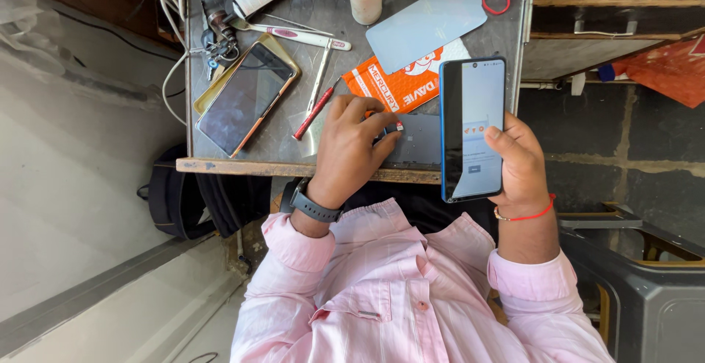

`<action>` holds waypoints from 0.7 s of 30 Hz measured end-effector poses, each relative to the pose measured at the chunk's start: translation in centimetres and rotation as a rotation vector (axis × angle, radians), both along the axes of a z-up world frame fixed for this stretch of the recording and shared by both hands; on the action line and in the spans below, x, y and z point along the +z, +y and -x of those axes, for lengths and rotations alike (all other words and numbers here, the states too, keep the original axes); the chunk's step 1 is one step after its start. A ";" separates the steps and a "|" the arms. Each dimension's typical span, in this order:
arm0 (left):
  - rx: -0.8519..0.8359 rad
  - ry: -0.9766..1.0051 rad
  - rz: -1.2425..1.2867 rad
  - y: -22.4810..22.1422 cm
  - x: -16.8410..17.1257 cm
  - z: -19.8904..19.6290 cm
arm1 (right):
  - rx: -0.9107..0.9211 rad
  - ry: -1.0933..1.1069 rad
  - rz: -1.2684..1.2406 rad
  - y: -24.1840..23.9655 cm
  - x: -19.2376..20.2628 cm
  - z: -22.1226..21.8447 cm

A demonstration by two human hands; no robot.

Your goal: The person uses a red screwdriver to manipulate internal components of a disassembled blue smartphone, focusing on the camera module area. They then switch to a metal spudger to adjust the screen assembly and finally use a SIM ejector tool to work on the phone's side edge.

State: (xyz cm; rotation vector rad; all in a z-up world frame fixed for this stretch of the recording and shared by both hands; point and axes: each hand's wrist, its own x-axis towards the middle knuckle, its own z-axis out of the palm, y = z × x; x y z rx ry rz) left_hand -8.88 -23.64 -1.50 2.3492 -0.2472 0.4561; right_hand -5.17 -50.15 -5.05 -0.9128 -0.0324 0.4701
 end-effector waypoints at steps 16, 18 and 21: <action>0.043 -0.056 -0.093 1.1 -0.8 0.1 | 0.026 0.003 -0.060 -0.5 -0.4 -0.1; 0.241 -0.075 -0.125 2.9 -0.9 -0.2 | 0.029 0.001 -0.067 -0.8 -0.7 0.1; 0.406 0.040 -0.211 5.8 -1.2 -1.4 | 0.032 0.004 -0.075 -1.1 -0.9 0.0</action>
